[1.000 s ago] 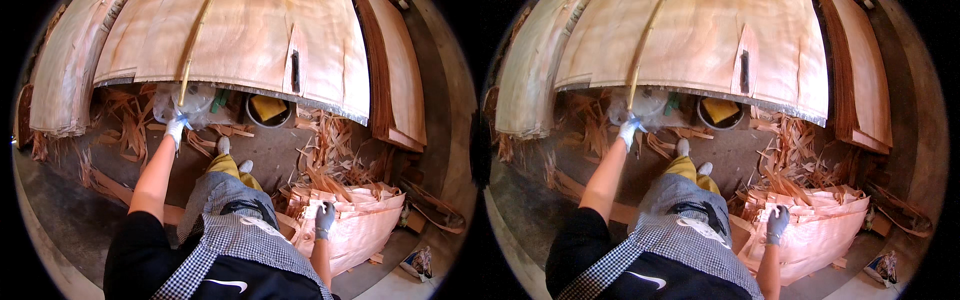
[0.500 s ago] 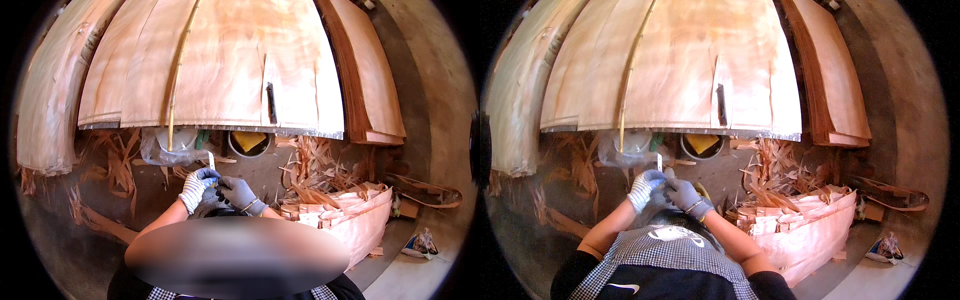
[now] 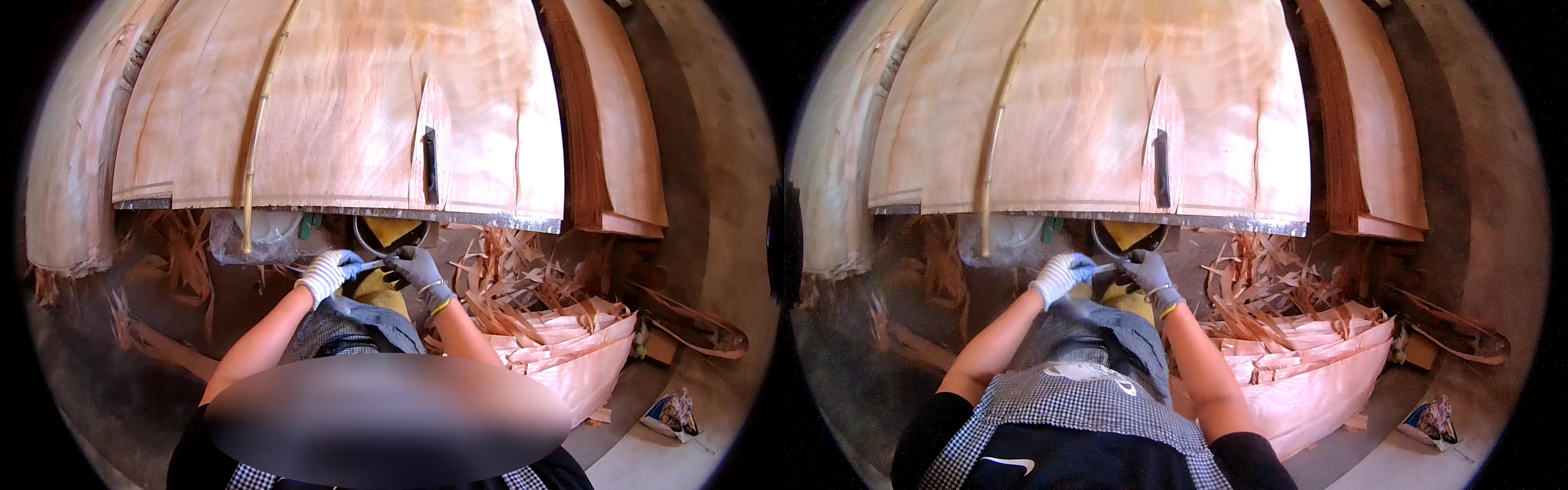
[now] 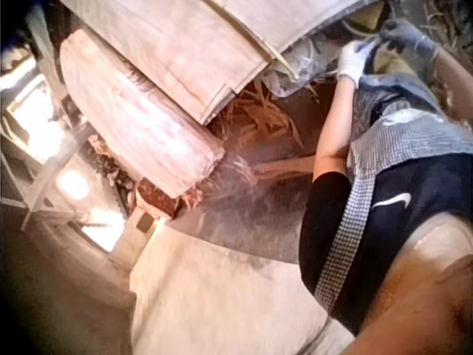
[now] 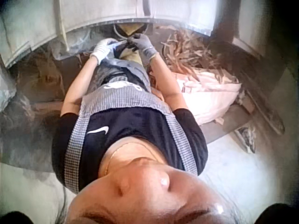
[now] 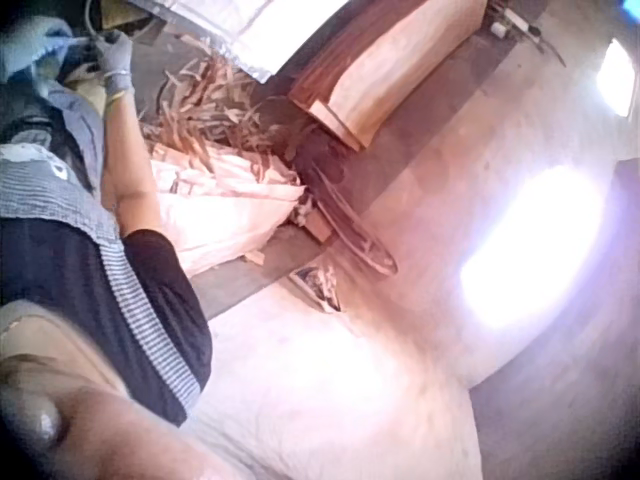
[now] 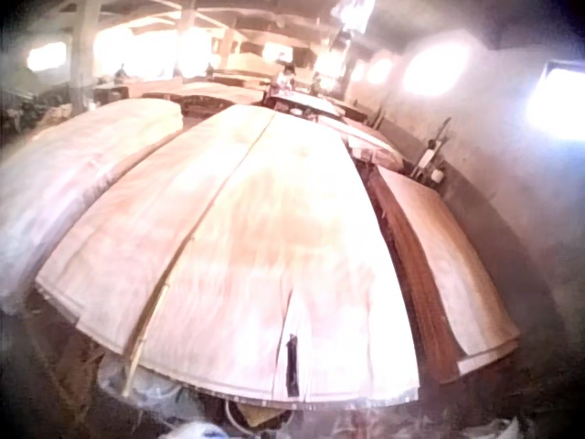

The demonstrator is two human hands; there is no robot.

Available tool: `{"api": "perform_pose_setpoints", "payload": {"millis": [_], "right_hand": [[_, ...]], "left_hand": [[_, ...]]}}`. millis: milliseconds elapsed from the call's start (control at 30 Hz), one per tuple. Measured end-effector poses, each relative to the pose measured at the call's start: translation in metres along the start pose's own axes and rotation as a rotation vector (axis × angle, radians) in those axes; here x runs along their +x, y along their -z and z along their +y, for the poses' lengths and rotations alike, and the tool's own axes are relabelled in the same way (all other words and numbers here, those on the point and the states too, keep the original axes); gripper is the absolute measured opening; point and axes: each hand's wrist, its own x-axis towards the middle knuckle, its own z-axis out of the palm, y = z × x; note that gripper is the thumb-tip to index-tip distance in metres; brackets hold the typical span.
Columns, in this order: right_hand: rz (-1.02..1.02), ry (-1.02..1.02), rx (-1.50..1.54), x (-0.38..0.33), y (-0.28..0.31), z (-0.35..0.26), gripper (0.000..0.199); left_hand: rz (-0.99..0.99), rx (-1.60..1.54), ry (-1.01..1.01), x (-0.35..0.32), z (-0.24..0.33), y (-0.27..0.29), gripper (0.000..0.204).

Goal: The person handles large wood veneer sheets by lifting them from stacks, placing them on a work surface, and applying white tape strips to repair cracks.

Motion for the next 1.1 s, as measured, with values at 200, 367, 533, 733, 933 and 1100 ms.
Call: {"api": "perform_pose_setpoints", "payload": {"millis": [200,367,533,733,933,1100], "right_hand": [[0.539,0.268,-1.056,0.107,0.033,0.038,0.039],[0.447,0.392,-1.26,0.112,0.115,0.099,0.036],[1.043,0.121,-0.668,-0.039,0.3,0.144,0.009],[0.73,0.205,-0.932,-0.077,0.189,0.062,0.018],[0.407,0.293,-0.39,-0.083,0.07,-0.012,0.019],[0.244,0.326,0.544,-0.112,0.041,-0.037,0.027]], "left_hand": [[0.221,1.321,-0.339,0.058,0.007,-0.055,0.057],[0.133,1.419,-0.262,0.099,-0.03,-0.084,0.043],[0.115,1.456,-0.264,0.101,-0.023,-0.075,0.044],[-0.046,1.21,-0.245,0.063,0.064,-0.095,0.064],[-0.177,0.697,-0.521,0.017,0.116,-0.082,0.033],[-0.057,0.415,-0.419,0.004,0.133,-0.07,0.024]]}}
